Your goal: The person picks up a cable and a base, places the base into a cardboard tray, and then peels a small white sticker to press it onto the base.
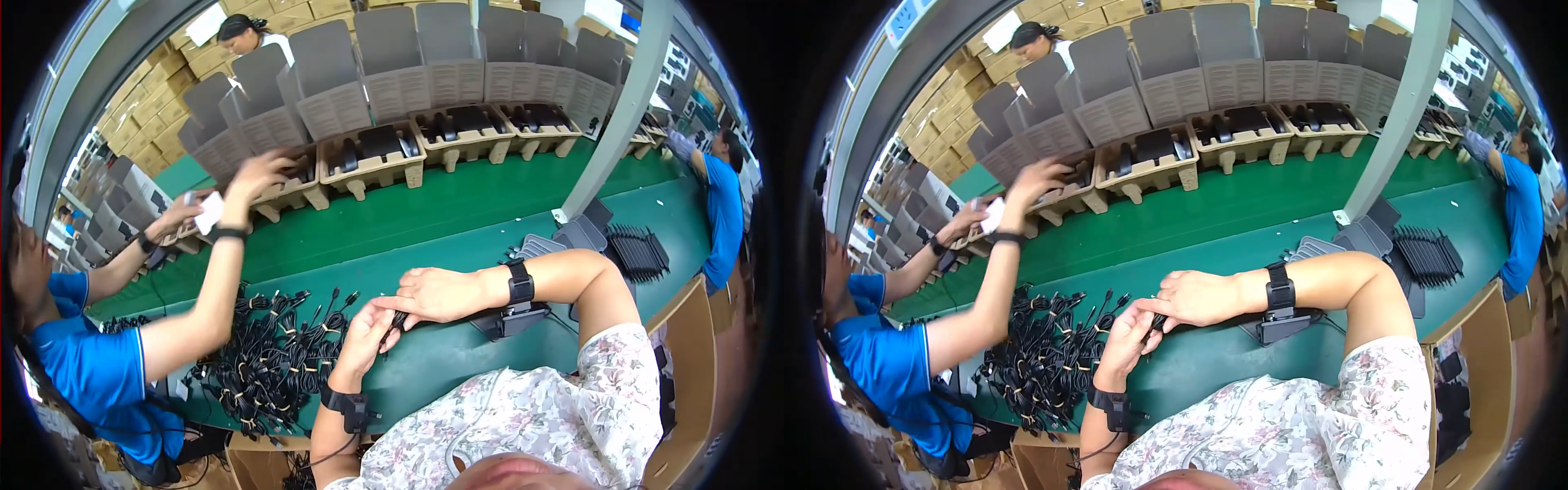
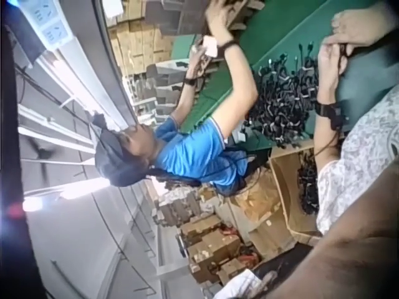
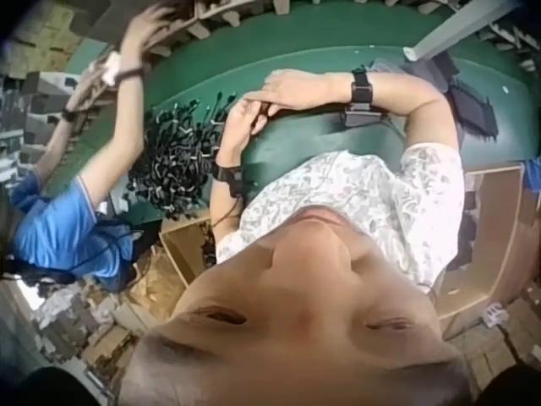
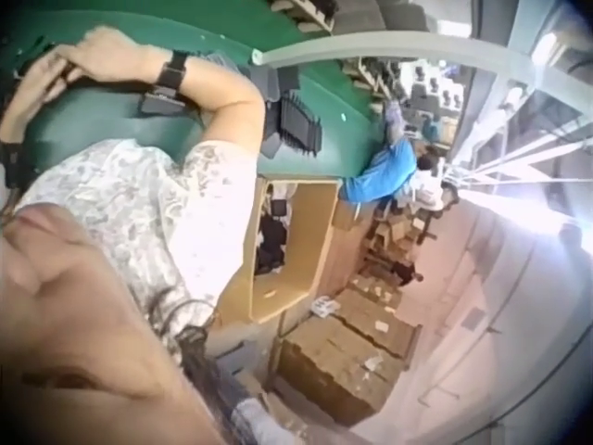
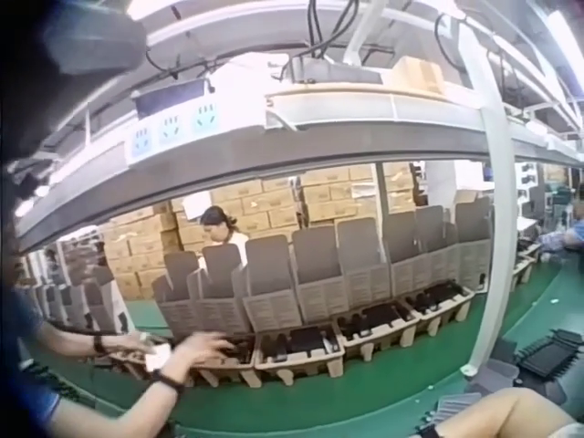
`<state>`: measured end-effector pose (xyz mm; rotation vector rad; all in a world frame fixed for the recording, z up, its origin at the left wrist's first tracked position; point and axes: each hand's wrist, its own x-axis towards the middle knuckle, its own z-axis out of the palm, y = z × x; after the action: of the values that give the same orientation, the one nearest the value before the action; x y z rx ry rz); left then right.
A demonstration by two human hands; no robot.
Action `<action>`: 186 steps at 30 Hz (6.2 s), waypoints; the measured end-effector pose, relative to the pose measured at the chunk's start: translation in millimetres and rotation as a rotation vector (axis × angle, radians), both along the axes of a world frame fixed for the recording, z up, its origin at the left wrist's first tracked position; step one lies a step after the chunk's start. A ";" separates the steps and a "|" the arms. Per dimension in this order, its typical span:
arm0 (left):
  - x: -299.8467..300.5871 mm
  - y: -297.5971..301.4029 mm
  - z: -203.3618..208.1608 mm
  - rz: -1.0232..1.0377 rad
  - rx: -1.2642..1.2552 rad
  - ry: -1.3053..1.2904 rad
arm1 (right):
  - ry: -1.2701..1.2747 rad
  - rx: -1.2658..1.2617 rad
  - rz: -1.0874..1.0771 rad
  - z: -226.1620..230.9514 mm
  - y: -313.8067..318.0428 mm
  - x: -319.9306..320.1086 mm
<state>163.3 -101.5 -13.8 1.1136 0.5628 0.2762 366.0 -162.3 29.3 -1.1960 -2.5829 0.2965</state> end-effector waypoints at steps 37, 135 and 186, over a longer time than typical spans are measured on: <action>9.9 -11.9 -37.9 0.158 0.171 -0.050 | -0.220 0.267 -1.066 -26.0 303.5 85.8; -87.0 258.3 41.4 0.083 1.758 1.049 | -0.044 0.526 -0.708 39.2 262.2 218.2; -157.6 36.9 4.9 0.229 1.465 0.801 | 0.022 0.283 -0.191 2.1 -6.9 27.6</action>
<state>5.7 -64.6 -8.9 2.6321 1.2740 0.4560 393.6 -169.2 31.4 -1.3087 -2.3686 -0.0922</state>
